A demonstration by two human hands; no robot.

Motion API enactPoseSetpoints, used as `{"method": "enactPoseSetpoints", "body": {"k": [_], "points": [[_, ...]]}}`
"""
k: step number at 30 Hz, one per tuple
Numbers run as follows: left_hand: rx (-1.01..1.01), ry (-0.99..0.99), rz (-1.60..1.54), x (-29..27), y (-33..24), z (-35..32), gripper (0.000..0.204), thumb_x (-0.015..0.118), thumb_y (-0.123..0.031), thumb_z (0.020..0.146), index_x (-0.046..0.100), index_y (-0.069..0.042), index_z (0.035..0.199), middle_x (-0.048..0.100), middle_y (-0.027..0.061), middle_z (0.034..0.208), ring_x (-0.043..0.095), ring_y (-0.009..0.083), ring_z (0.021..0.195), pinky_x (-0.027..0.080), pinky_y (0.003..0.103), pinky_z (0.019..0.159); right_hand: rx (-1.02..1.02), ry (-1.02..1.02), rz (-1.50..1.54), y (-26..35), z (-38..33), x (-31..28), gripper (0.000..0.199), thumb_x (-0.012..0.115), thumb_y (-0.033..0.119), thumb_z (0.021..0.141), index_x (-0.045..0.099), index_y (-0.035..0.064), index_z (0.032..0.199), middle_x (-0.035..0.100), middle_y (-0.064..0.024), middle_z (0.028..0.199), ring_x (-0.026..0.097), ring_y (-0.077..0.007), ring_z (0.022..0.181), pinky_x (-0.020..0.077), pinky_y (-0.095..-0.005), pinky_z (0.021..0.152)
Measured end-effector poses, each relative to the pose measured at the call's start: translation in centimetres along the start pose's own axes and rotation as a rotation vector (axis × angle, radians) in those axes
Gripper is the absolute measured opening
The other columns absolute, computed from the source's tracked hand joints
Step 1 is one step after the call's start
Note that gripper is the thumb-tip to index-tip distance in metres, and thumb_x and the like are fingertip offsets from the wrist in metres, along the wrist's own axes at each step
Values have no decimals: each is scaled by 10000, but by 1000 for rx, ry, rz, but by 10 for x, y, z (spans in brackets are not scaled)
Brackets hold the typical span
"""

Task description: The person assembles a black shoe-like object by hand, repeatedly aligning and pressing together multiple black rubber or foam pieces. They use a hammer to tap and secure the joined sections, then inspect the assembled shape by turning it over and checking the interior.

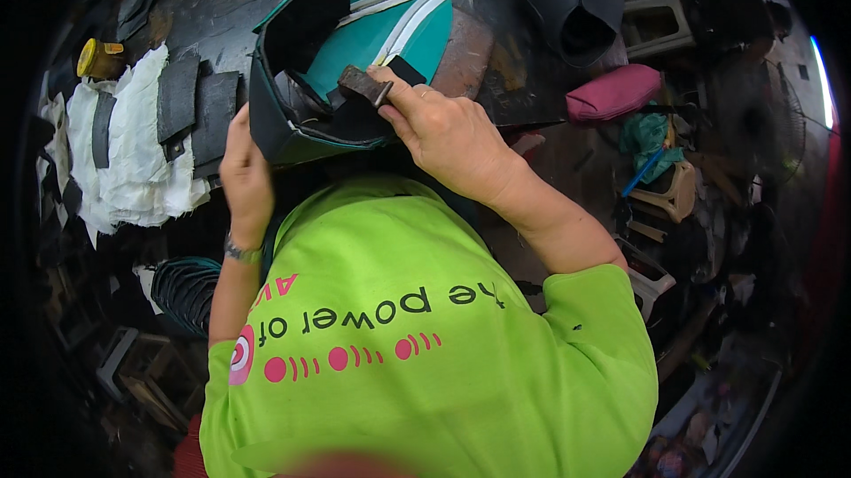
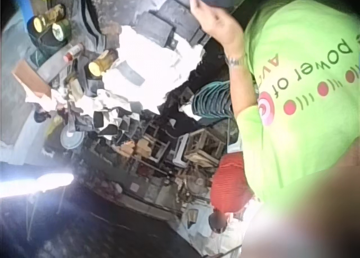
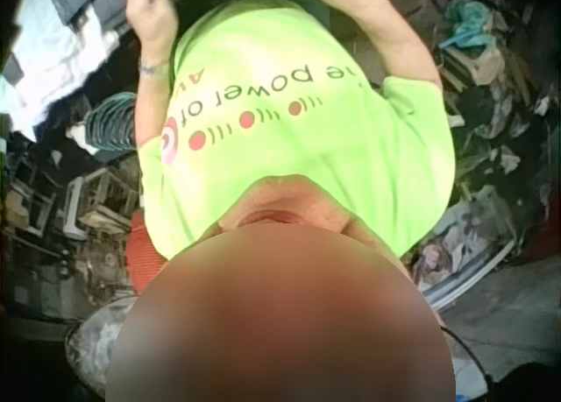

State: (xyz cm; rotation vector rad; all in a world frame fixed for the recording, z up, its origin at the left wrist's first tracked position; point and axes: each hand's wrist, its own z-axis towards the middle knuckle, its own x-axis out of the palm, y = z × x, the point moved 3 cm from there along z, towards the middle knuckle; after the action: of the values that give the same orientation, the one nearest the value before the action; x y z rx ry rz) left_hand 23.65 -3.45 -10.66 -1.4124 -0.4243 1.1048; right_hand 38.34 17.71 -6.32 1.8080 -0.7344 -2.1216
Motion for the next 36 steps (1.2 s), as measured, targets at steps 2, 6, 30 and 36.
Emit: {"method": "enactPoseSetpoints", "body": {"k": [2,6,30,36], "points": [[-170,174,-1270,-3,-12,-8,489,448,-152,1078,339,14,1525,567,163,1399,609,234,1212,446,341,1065,11,-15,61,4,6,-1,396,614,186,989,545,126,1374,675,-191,863,668,-408,759,538,-478,640],[-241,36,-808,6,-15,2,498,412,-170,1089,292,-4,1544,553,148,1402,595,211,1234,458,344,1071,74,72,306,10,18,-14,326,633,200,989,618,82,1293,675,-189,842,640,-396,706,519,-423,624],[-286,85,-911,20,-2,71,428,461,-122,981,521,46,1371,591,159,1318,623,176,1152,527,283,971,-29,-261,438,-2,21,-29,258,608,288,1000,654,153,1215,657,-185,738,654,-410,722,524,-460,646],[-228,121,-918,28,-4,78,434,446,-140,974,531,42,1359,614,149,1282,645,164,1107,542,290,944,229,-208,238,-13,10,-27,297,630,248,990,637,141,1267,671,-223,786,665,-412,701,532,-459,646]]}}
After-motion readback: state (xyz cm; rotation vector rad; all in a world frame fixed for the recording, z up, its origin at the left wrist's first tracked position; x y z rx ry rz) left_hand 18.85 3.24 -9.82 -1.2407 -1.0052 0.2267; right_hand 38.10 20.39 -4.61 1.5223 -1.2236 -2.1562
